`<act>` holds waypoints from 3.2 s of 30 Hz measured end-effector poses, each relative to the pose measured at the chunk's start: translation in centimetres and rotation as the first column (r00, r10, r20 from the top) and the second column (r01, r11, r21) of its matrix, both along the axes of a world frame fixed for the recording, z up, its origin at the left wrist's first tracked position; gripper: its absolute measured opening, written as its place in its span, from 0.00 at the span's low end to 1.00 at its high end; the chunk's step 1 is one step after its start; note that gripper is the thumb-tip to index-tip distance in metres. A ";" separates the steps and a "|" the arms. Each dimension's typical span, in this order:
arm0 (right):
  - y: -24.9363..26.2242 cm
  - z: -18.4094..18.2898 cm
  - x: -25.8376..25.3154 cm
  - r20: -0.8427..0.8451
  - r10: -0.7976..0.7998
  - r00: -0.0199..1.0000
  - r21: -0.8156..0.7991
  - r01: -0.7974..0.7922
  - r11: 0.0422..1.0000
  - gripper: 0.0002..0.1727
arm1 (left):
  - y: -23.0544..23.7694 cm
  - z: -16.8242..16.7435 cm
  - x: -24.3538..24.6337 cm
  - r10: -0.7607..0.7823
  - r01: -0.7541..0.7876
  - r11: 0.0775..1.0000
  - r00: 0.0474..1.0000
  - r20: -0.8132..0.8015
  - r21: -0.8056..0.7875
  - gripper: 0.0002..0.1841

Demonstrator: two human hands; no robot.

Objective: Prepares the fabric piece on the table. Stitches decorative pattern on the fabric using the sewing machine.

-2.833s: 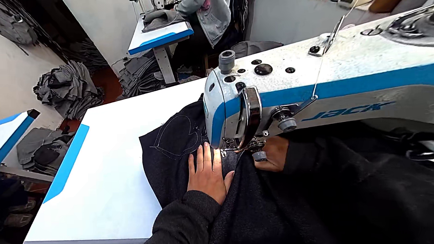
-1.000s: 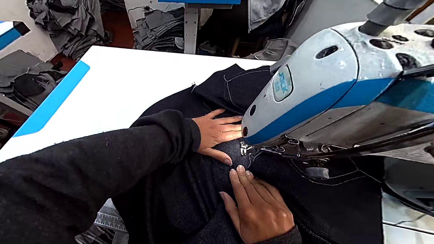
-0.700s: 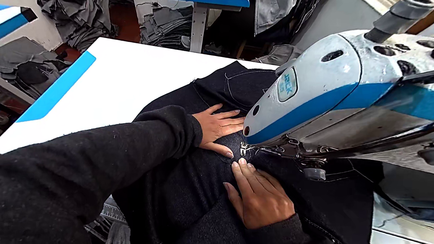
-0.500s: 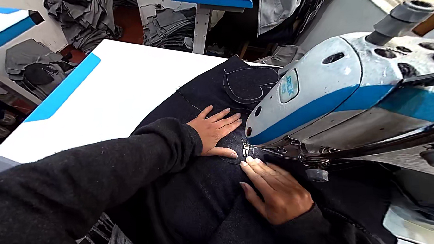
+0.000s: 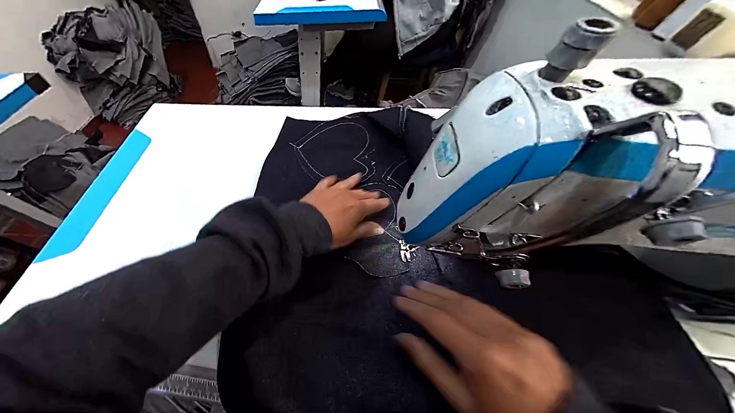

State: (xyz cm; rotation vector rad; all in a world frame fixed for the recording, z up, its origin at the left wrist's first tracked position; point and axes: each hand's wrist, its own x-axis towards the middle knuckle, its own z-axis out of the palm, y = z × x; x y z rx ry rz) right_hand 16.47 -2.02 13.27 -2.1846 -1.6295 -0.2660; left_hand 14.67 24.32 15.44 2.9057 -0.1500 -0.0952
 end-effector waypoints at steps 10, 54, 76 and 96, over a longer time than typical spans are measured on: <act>3.4 -7.8 -0.9 0.183 -0.082 0.980 0.125 0.059 0.990 0.31 | 1.8 -6.0 -0.3 -0.375 0.360 0.927 0.900 0.220 0.107 0.32; -1.3 -7.5 7.6 0.052 0.072 0.996 0.207 -0.082 0.975 0.25 | -10.1 -6.5 -4.6 0.315 -0.329 0.943 0.932 0.181 0.055 0.39; -4.7 -5.4 9.4 0.000 0.033 0.999 0.148 -0.033 0.988 0.20 | -10.2 -1.8 -4.9 0.433 -0.457 0.890 0.847 -0.310 -0.007 0.47; -0.8 -2.8 3.6 -0.150 0.312 0.938 -0.011 -0.318 0.948 0.22 | 2.9 -7.8 -35.7 0.539 -0.408 0.840 0.707 0.457 -0.358 0.17</act>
